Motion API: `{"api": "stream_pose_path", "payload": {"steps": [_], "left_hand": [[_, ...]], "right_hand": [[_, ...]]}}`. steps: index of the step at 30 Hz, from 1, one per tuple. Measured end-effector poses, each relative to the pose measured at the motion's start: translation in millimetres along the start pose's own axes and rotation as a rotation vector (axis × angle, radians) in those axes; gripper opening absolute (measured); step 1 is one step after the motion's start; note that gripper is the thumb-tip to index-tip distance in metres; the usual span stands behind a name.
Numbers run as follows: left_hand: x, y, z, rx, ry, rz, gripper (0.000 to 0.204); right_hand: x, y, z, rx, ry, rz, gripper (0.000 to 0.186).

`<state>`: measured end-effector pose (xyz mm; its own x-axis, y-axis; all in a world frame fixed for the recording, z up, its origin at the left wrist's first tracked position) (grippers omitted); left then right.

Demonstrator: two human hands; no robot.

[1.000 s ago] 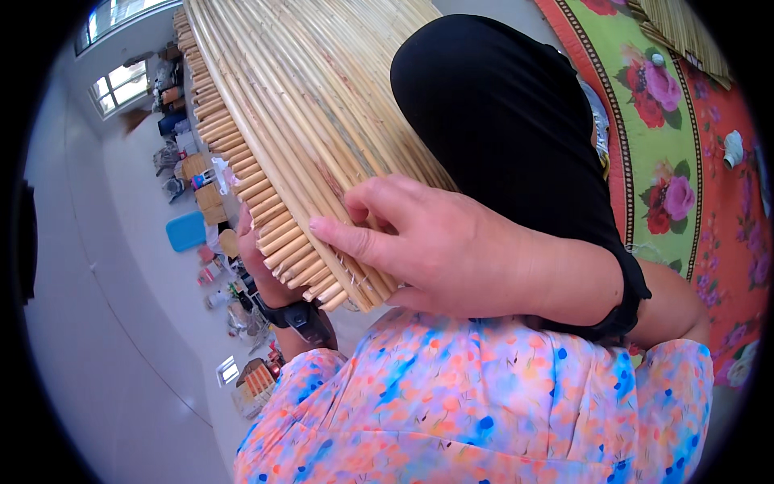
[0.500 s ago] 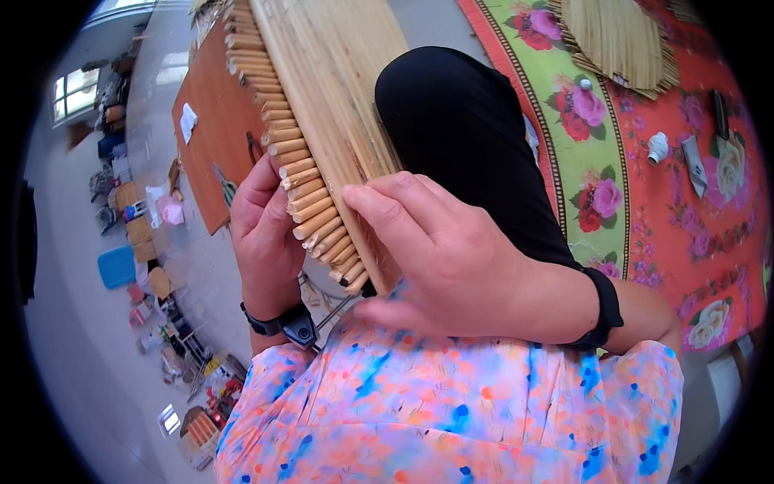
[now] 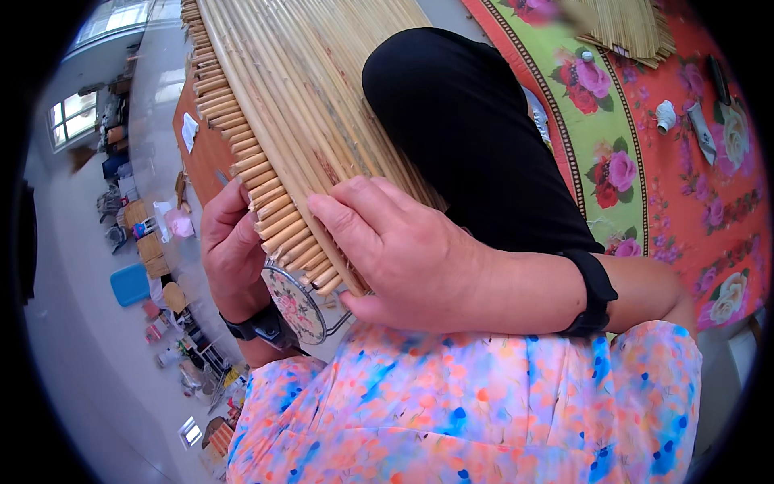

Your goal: The person sits on the floor and weaves a bamboo mat by hand. They use a thin white string to tie the bamboo strips together, pulling the string through the gaps and tightening it. The person occasionally uses pliers to assist with the string and adjusts the mat's position.

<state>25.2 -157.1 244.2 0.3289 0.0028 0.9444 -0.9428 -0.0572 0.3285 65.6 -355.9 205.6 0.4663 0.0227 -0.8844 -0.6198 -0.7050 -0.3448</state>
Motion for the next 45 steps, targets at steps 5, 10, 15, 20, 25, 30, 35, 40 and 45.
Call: {"api": "stream_pose_path", "payload": {"steps": [5,10,15,20,25,30,35,40,45], "left_hand": [[8,-3,-3,0.01,-0.067,-0.022,0.027],[12,-2,-8,0.02,-0.074,-0.068,0.025],[24,-2,8,0.106,-0.038,-0.091,0.027],[27,-3,4,0.106,-0.054,-0.098,0.025],[29,-3,5,0.119,-0.073,-0.089,0.021],[29,-8,-2,0.043,-0.224,-0.092,0.017],[51,-29,30,-0.076,-0.334,0.044,0.017],[29,-44,44,-0.145,-0.226,0.238,0.016],[3,-46,49,-0.201,0.264,0.229,0.019]], "right_hand": [[5,1,-5,0.025,-0.036,-0.012,0.067],[7,-2,-3,0.082,-0.076,-0.034,0.064],[9,-7,-6,0.085,-0.137,-0.045,0.06],[5,-15,-6,0.1,-0.143,-0.043,0.058],[5,-15,-6,0.038,-0.146,-0.057,0.059],[-3,-16,-6,0.068,-0.111,-0.003,0.073],[-14,-14,-26,-0.011,0.026,0.129,0.092],[-21,-9,-39,0.028,0.24,0.249,0.092],[-26,-12,-43,0.13,0.503,0.263,0.066]]}}
Point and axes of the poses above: each hand's wrist, its own y-axis away from the middle knuckle, its own z-axis out of the palm, x = y × z, the point moved 3 cm from there along -y, towards the middle knuckle, and after that the axes turned 4 degrees about y, right-handed, at the moved point
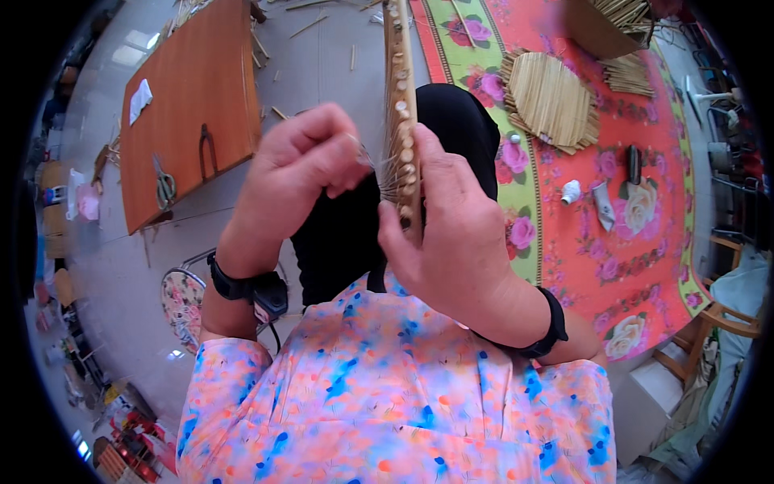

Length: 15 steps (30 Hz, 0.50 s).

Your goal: The person sits on the floor and weaves a bamboo mat by hand. They use a thin white string to tie the bamboo strips together, pulling the string through the gaps and tightening it. The person occasionally uses pliers to assist with the string and adjusts the mat's position.

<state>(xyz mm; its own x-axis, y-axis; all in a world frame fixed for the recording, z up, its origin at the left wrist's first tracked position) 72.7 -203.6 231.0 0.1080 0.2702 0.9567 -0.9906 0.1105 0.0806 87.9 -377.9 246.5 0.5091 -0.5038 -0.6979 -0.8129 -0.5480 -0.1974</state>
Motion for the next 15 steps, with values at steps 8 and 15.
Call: {"api": "stream_pose_path", "payload": {"steps": [8,15], "left_hand": [[-30,-11,-29,-0.005,0.698,0.138,0.022],[-2,23,-75,0.041,-0.008,0.155,0.019]], "right_hand": [[-4,1,-2,-0.037,0.068,0.036,0.042],[-15,-7,2,-0.012,0.1,-0.026,0.039]]}}
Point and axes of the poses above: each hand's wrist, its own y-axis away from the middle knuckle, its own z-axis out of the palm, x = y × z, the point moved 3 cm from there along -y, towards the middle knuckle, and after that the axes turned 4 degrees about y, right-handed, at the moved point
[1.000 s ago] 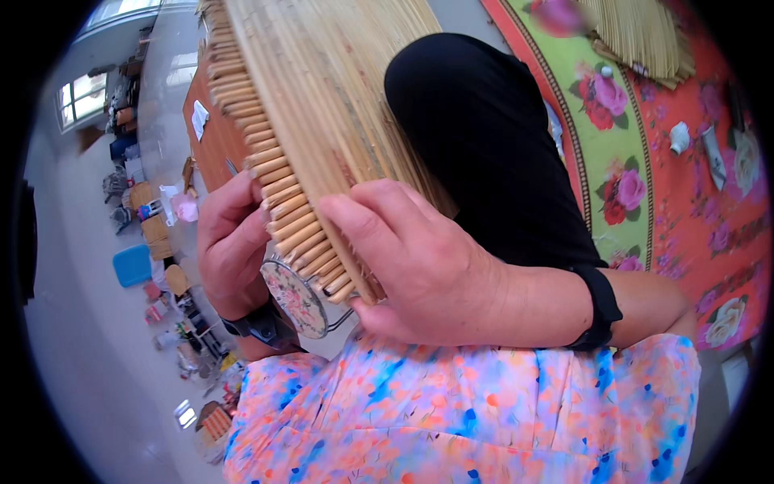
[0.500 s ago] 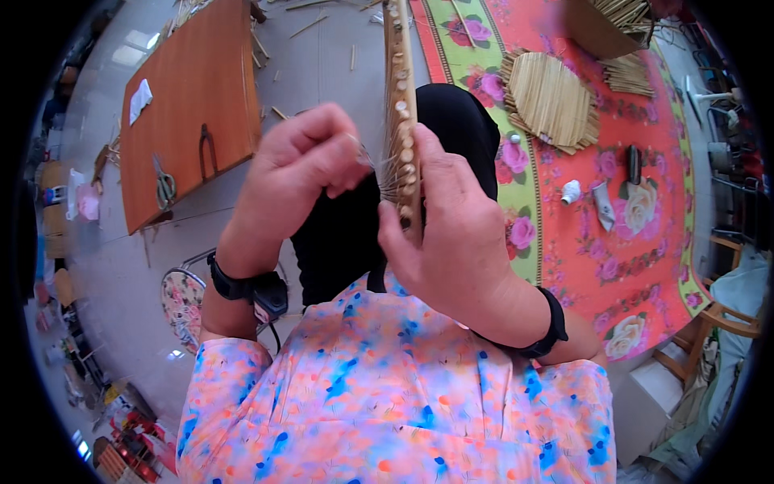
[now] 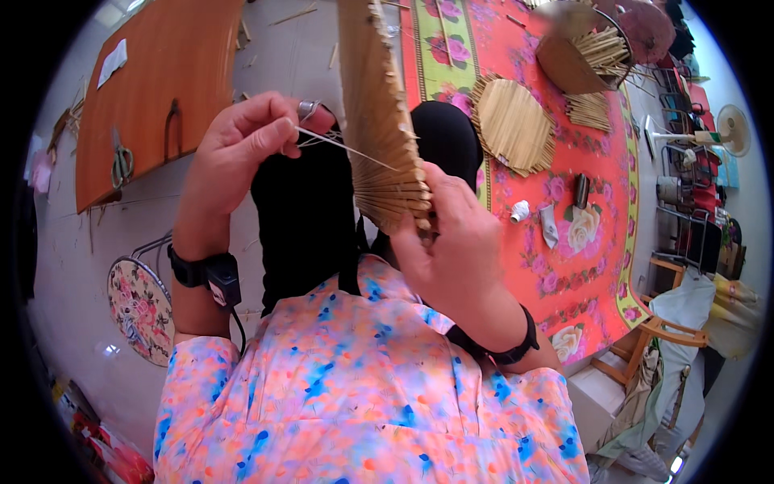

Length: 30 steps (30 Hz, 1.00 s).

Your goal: The person sits on the floor and weaves a bamboo mat by hand. They use a thin white string to tie the bamboo strips together, pulling the string through the gaps and tightening it. The person occasionally uses pliers to assist with the string and adjusts the mat's position.

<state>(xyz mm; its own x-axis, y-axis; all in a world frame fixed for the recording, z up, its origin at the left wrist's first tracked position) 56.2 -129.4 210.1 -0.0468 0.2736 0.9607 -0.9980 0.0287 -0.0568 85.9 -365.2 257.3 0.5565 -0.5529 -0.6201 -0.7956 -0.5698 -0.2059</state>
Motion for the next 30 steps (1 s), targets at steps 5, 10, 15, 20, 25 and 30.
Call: {"api": "stream_pose_path", "payload": {"steps": [5,10,15,20,25,30], "left_hand": [[-1,49,-28,0.08,-0.295,-0.261,0.023],[-22,92,-61,0.254,-0.257,-0.536,0.028],[-65,124,-121,0.51,-0.513,-0.548,0.025],[-58,112,-134,0.704,-1.249,-0.371,0.025],[-50,82,-124,0.663,-1.016,-0.346,0.022],[-35,82,-117,0.631,-0.636,-0.242,0.017]], "right_hand": [[18,5,-4,-0.044,0.02,0.083,0.039],[21,10,-6,-0.01,0.007,0.126,0.035],[24,11,-8,-0.019,-0.001,0.101,0.03],[24,12,-7,0.02,-0.004,0.083,0.03],[27,17,-4,0.04,-0.042,0.13,0.033],[29,17,-9,0.026,-0.024,0.095,0.033]]}}
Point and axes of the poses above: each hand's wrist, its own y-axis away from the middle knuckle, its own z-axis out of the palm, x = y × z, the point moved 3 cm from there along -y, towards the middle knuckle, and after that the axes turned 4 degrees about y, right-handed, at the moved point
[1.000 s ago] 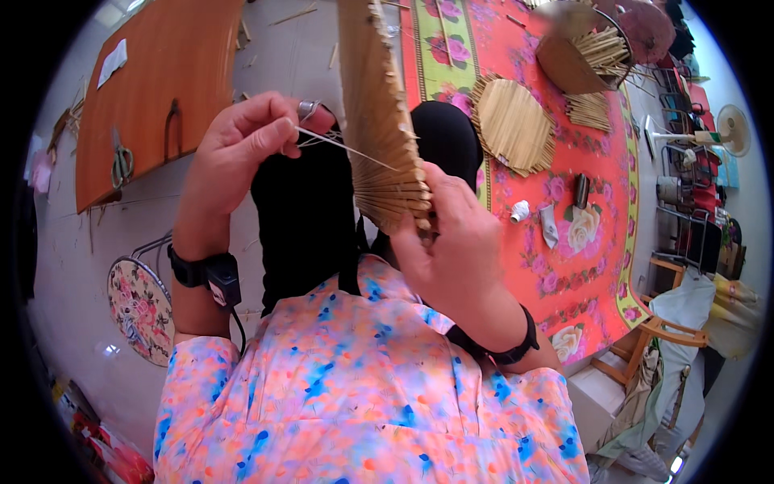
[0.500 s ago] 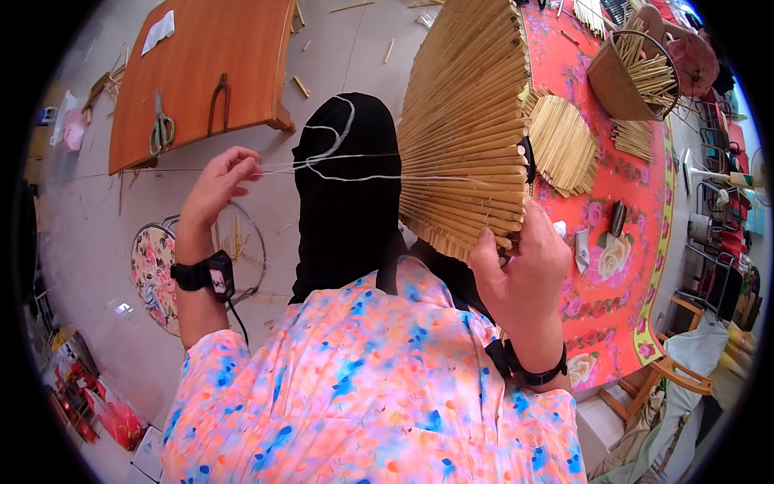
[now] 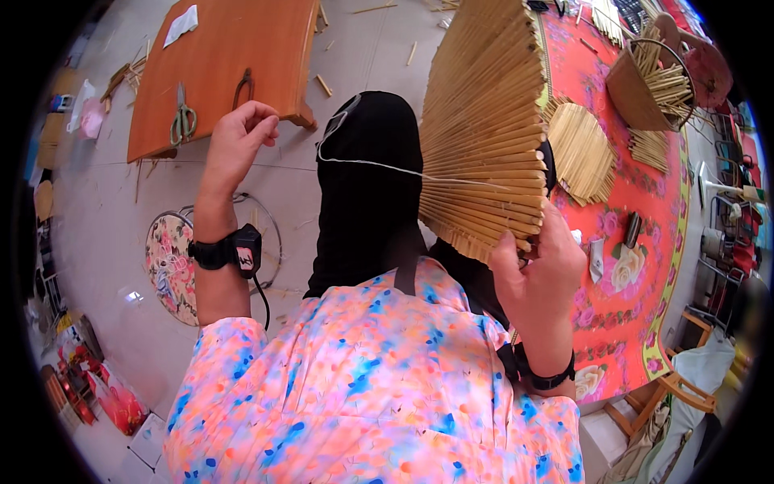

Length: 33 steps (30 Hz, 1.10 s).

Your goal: The person sits on the floor and weaves a bamboo mat by hand. They use a thin white string to tie the bamboo strips together, pulling the string through the gaps and tightening it. The person occasionally uses pliers to assist with the string and adjusts the mat's position.

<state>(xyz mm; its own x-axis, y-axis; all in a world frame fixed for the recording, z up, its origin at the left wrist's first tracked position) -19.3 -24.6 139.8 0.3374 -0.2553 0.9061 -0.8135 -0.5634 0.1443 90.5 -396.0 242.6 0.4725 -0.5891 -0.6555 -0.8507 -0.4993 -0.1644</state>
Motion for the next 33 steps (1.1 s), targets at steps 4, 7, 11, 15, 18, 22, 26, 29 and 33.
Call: {"api": "stream_pose_path", "payload": {"steps": [4,7,11,15,18,22,26,29,33], "left_hand": [[29,15,-15,0.16,-0.123,0.169,0.017],[11,13,-15,0.194,-0.209,0.242,0.018],[-66,8,-1,0.05,-0.252,-0.013,0.018],[-208,3,33,0.001,-0.276,-0.228,0.017],[-263,12,59,-0.031,-0.452,-0.303,0.015],[-316,13,99,-0.072,-0.539,-0.302,0.012],[-333,2,125,0.04,-0.607,-0.18,0.01],[-338,-9,133,0.057,-0.704,-0.186,0.011],[-337,-20,139,-0.02,-0.803,-0.143,0.012]], "right_hand": [[-4,-3,0,-0.043,-0.018,0.043,0.03],[-9,-2,-1,-0.041,-0.017,0.07,0.029],[-4,-2,0,-0.013,-0.026,0.029,0.028],[-2,-6,-5,-0.015,0.1,-0.005,0.03],[3,-7,-6,0.009,0.094,0.011,0.029],[2,-11,-11,-0.023,0.245,-0.012,0.029],[2,-8,-13,0.05,0.237,0.107,0.027],[0,-10,-15,0.038,0.303,0.074,0.029],[13,-3,-19,0.103,0.263,0.137,0.037]]}}
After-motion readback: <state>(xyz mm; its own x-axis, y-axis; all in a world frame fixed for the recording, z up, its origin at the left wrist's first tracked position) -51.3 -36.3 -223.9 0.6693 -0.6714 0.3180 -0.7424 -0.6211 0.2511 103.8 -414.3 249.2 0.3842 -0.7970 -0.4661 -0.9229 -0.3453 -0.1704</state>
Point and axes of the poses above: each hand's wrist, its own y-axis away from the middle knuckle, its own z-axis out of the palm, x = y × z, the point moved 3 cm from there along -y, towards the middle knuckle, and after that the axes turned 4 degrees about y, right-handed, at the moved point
